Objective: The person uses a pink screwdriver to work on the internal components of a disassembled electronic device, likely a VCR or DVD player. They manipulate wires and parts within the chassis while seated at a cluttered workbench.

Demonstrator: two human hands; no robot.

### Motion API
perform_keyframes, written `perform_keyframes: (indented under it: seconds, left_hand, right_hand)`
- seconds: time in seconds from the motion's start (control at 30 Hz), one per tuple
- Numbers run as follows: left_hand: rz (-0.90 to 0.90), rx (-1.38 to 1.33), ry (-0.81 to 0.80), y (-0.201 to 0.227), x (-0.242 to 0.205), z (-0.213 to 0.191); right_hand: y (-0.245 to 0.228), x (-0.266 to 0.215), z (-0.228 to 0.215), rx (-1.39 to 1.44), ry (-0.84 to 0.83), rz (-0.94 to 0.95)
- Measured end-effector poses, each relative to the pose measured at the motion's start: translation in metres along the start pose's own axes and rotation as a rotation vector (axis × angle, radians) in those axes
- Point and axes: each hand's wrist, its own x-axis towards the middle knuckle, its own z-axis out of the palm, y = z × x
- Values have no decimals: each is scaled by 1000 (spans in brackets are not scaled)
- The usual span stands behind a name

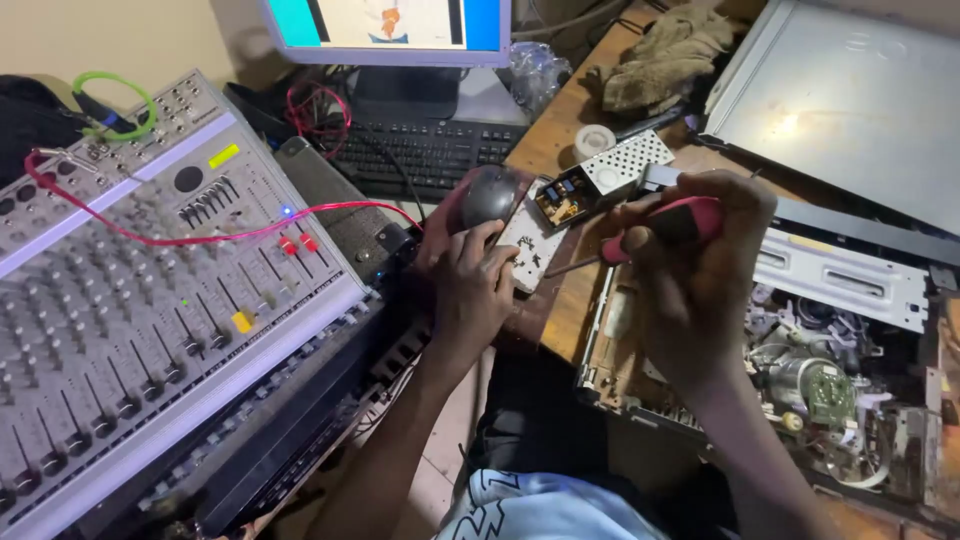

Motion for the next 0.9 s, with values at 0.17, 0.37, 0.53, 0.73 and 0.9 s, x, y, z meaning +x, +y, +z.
perform_keyframes:
  seconds: [0.17, 0.37, 0.53, 0.73, 0.9]
  left_hand:
    - [-13, -20, -57, -8, 3, 1]
    - [46, -54, -62, -12, 7, 5]
    - [96, 30, -99, -12, 9, 6]
    - [148, 39, -143, -6, 14, 3]
    - [16, -394, -112, 31, 19, -4]
  right_hand:
    - [-1, 1, -9, -221, 66, -7]
    - [0, -1, -30, -151, 164, -16]
    - [-1, -8, -66, -169, 253, 15]
    - [-13, -24, -107, -207, 341, 9]
    - [-27, -38, -121, -199, 484, 182]
